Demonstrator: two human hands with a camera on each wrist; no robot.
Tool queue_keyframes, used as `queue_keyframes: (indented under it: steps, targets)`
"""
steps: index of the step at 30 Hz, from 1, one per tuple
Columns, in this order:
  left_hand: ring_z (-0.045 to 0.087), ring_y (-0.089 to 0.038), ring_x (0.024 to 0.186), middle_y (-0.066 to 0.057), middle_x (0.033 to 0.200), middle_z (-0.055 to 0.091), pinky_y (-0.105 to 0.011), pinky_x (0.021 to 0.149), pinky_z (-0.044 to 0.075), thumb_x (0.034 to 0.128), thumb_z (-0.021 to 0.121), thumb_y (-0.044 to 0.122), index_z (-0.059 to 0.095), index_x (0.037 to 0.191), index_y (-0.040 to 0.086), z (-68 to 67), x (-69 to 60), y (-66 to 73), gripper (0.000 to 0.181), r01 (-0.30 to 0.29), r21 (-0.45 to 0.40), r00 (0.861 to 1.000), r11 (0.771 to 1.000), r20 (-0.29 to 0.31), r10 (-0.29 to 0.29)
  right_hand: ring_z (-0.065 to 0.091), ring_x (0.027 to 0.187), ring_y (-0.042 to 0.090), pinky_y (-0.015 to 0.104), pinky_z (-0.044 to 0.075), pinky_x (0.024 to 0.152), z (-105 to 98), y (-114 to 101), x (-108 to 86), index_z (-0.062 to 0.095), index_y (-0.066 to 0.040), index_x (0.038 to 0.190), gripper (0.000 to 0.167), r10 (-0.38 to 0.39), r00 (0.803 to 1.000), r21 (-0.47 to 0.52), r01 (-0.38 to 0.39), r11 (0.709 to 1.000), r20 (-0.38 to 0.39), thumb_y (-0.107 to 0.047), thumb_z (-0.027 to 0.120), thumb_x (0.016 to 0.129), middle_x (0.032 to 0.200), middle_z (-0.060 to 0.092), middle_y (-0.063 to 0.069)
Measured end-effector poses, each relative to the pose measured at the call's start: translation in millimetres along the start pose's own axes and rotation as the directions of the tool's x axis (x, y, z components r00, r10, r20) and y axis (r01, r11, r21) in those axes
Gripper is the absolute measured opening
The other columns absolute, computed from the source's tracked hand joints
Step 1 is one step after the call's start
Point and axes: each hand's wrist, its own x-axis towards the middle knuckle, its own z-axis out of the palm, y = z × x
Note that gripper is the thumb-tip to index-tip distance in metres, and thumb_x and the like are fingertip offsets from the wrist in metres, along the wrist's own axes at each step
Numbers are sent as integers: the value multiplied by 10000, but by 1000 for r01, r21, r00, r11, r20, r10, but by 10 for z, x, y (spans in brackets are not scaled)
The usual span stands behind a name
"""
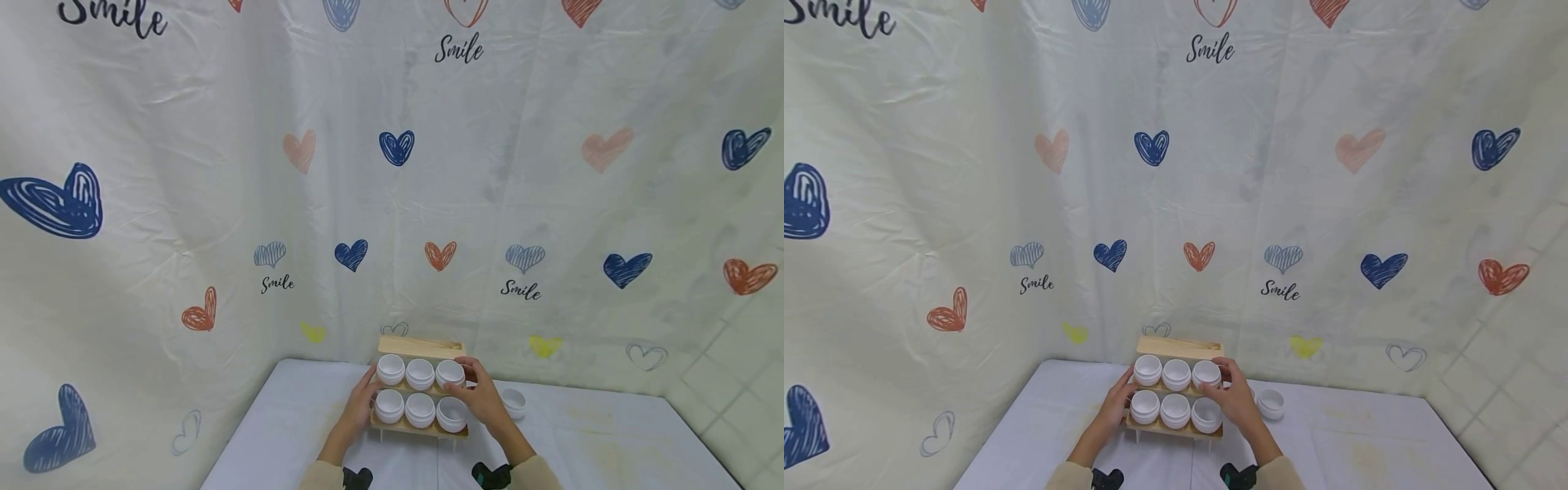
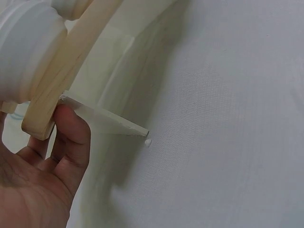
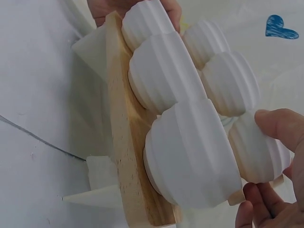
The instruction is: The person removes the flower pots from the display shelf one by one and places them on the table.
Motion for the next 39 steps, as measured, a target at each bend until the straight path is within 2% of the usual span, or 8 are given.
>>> queue_keyframes:
  steps: [2, 8, 13, 19, 35, 39]
  targets:
    - [526, -190, 952, -193, 1173, 612, -348, 825, 426, 1036, 476, 370, 319, 1617, 193, 1, -8, 4, 627, -5, -1, 1000, 1000, 2, 5, 553, 1182, 265, 329, 432, 887, -1, 2, -4, 516, -104, 1409, 669, -2, 1000, 4, 2, 1000, 3, -249, 841, 842, 1296, 607, 142]
    - [518, -184, 942, -205, 1178, 606, -333, 813, 419, 1035, 476, 383, 315, 1618, 199, 6, -12, 8, 633, 2, -3, 1000, 1000, 0, -2, 552, 1205, 255, 322, 442, 894, 11, 28, 3, 515, -123, 1415, 669, 4, 1000, -27, -4, 1000, -9, -279, 835, 848, 1321, 609, 112]
    - [514, -182, 942, -135, 1114, 614, -335, 819, 415, 1029, 485, 376, 325, 1615, 195, 5, -13, 11, 633, 1, -1, 1000, 1000, -7, -1, 545, 1237, 250, 358, 422, 934, 19, 59, 16, 515, -137, 1418, 676, 15, 1000, -51, -16, 999, -21, -307, 835, 848, 1362, 600, 86]
    - [505, -186, 952, -92, 1110, 601, -335, 824, 408, 1031, 485, 388, 332, 1612, 201, 8, -14, 15, 630, 5, -14, 1000, 1000, -6, -5, 553, 1228, 248, 406, 400, 971, 18, 55, 14, 539, -139, 1400, 664, 4, 999, -66, -6, 998, -36, -313, 845, 836, 1327, 623, 76]
    - [502, -181, 916, -82, 1043, 595, -328, 797, 414, 1035, 466, 365, 339, 1608, 188, 10, 7, 22, 614, 1, 22, 1000, 1000, -6, -1, 564, 1172, 216, 356, 382, 917, -10, 48, -8, 570, -142, 1373, 624, -33, 999, -74, 30, 997, -38, -285, 846, 832, 1265, 654, 56]
    - [500, -181, 937, -90, 1077, 593, -329, 806, 412, 1038, 464, 362, 331, 1611, 183, 12, -8, 40, 615, 1, 15, 1000, 1000, -6, -1, 561, 1188, 220, 357, 385, 919, -14, 40, -15, 565, -145, 1382, 627, -25, 999, -77, 22, 997, -36, -298, 840, 840, 1280, 650, 55]
